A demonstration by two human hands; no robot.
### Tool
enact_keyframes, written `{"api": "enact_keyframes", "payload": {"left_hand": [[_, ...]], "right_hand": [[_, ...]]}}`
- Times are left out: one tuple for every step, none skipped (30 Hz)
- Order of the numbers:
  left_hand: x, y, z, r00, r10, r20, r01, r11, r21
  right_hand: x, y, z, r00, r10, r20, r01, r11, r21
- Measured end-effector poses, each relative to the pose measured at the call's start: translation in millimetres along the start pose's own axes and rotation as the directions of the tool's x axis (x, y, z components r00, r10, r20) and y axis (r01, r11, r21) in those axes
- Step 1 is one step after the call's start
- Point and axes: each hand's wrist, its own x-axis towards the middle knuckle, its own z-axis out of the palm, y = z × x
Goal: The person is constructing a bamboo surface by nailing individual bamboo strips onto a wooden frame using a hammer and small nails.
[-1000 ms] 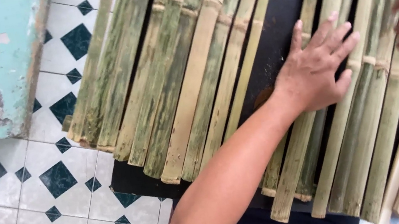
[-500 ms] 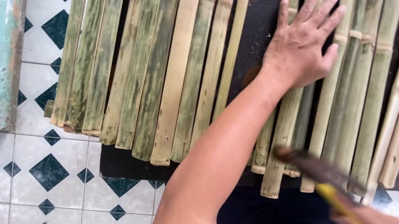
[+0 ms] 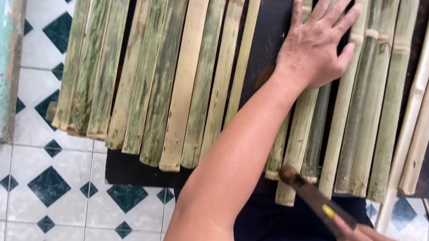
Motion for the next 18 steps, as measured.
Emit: {"api": "enact_keyframes", "payload": {"left_hand": [[-0.3, -0.7, 1.2, 1.000, 0.000, -0.021, -0.001, 1.000, -0.008], [-0.8, -1.8, 2.8, 0.999, 0.001, -0.043, -0.001, 1.000, -0.016], [-2.7, -0.9, 3.4, 0.999, -0.006, -0.033, 0.005, 1.000, -0.019], [-4.5, 0.4, 4.0, 1.000, -0.015, -0.015, 0.015, 1.000, -0.005], [-0.4, 0.6, 1.8, 1.000, -0.021, -0.013, 0.021, 1.000, 0.016], [-0.4, -2.6, -1.0, 1.000, -0.024, -0.019, 0.024, 1.000, 0.020], [-1.2, -1.6, -1.5, 1.000, -0.008, -0.014, 0.008, 1.000, 0.020], [-1.9, -0.4, -2.2, 1.000, 0.008, -0.010, -0.008, 1.000, 0.020], [-0.7, 0.9, -2.3, 1.000, 0.025, -0.018, -0.024, 0.999, 0.026], [0.0, 1.9, -2.5, 1.000, 0.013, 0.000, -0.013, 1.000, 0.010], [-4.6, 1.5, -1.2, 0.999, -0.021, 0.028, 0.021, 1.000, -0.008], [-0.1, -1.0, -1.7, 0.999, -0.027, 0.030, 0.027, 1.000, -0.004], [0.1, -0.5, 0.8, 1.000, -0.017, 0.022, 0.017, 1.000, 0.011], [-0.1, 0.1, 3.4, 1.000, -0.007, 0.015, 0.006, 1.000, 0.025], [1.0, -2.4, 13.7, 1.000, -0.004, 0.011, 0.004, 1.000, 0.030], [2.1, -4.7, 23.0, 0.999, -0.003, -0.040, 0.004, 0.999, 0.034], [3.8, -7.7, 31.4, 0.996, -0.003, -0.094, 0.007, 0.999, 0.039], [0.0, -9.7, 28.9, 0.995, -0.003, -0.100, 0.008, 0.999, 0.044]], "right_hand": [[-4.3, 2.1, 2.1, 0.997, 0.068, 0.027, -0.071, 0.992, 0.100], [-8.5, 4.2, 4.8, 0.989, 0.134, 0.061, -0.143, 0.970, 0.197], [-19.3, 38.6, 30.3, 0.988, 0.136, 0.072, -0.148, 0.968, 0.201], [-31.1, 72.8, 56.0, 0.852, 0.291, 0.435, -0.420, 0.876, 0.237], [-35.7, 111.7, 81.0, 0.584, 0.366, 0.724, -0.662, 0.732, 0.164], [4.2, 63.8, 47.4, 0.588, 0.363, 0.723, -0.656, 0.737, 0.164], [22.1, 10.4, 7.1, 0.853, 0.323, 0.410, -0.420, 0.891, 0.171], [24.9, -45.4, -38.8, 0.982, 0.186, 0.045, -0.189, 0.980, 0.070], [17.3, -32.8, -30.4, 0.981, 0.190, 0.026, -0.192, 0.979, 0.071], [9.8, -20.8, -21.6, 0.973, 0.186, 0.136, -0.200, 0.974, 0.105], [0.6, -7.8, -15.1, 0.950, 0.164, 0.266, -0.207, 0.968, 0.140], [15.1, -29.3, -27.3, 0.950, 0.158, 0.270, -0.202, 0.969, 0.143], [24.2, -52.9, -39.7, 0.938, 0.306, 0.162, -0.336, 0.918, 0.211], [33.4, -76.4, -52.0, 0.889, 0.454, 0.063, -0.452, 0.844, 0.290], [25.9, -66.7, -43.2, 0.890, 0.451, 0.058, -0.448, 0.845, 0.292], [18.3, -57.5, -35.0, 0.919, 0.393, 0.037, -0.387, 0.876, 0.290], [11.8, -47.7, -27.5, 0.944, 0.330, 0.016, -0.320, 0.903, 0.285], [13.4, 9.6, 13.5, 0.946, 0.324, 0.010, -0.313, 0.906, 0.286]]}}
